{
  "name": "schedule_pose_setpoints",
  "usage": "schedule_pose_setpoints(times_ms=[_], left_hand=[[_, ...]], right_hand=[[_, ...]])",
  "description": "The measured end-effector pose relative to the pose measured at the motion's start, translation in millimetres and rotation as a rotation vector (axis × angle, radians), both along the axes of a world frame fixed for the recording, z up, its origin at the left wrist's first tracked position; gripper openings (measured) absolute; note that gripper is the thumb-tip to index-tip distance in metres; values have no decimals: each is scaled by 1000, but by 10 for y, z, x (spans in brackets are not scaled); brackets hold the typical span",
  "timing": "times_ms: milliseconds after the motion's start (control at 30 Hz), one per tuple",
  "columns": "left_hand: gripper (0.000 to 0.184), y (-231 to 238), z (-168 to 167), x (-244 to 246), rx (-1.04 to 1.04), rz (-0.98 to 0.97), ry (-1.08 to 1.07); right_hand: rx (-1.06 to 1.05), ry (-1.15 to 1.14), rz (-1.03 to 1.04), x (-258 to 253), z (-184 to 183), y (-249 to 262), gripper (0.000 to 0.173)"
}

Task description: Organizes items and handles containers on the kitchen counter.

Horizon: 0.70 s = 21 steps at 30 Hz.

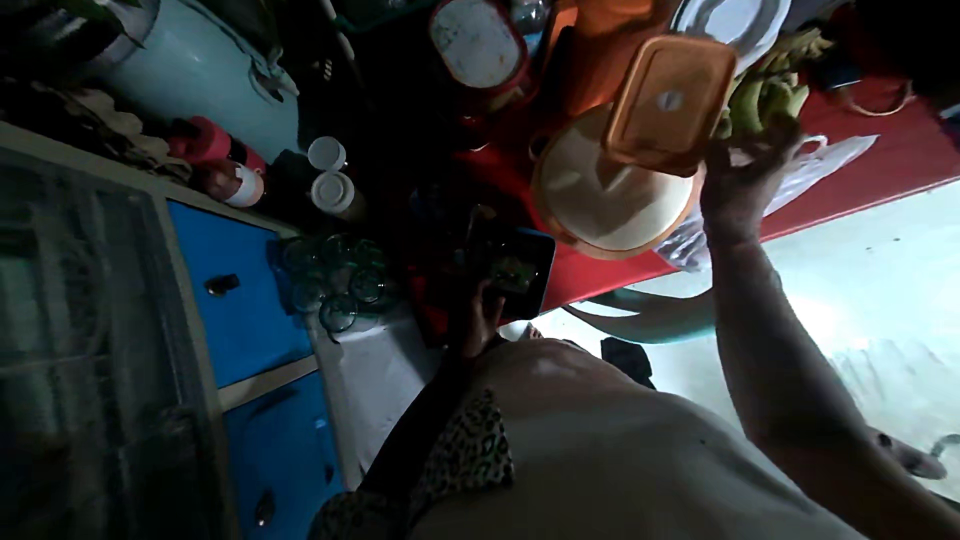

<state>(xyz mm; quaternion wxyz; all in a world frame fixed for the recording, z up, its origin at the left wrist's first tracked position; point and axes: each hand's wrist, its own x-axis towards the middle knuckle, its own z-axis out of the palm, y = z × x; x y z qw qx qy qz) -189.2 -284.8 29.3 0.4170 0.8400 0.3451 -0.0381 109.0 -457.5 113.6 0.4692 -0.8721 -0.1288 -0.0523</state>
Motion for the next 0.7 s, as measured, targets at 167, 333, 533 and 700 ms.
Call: schedule_pose_setpoints(times_ms=[167,333,533,700], left_hand=[[60,24,-156,198,-62,27,30],[34,46,-160,182,-130,57,-118],[30,92,34,123,-223,155,-218],[42,148,342,-10,-253,240,-413]], right_hand=[[-153,-180,560,-922,147,251,33],[-473,195,1050,-1417,-613,606,75],[-631,-96,1007,-1359,-515,774,34],[-655,-46,1046,-1156,-162,876,24]])
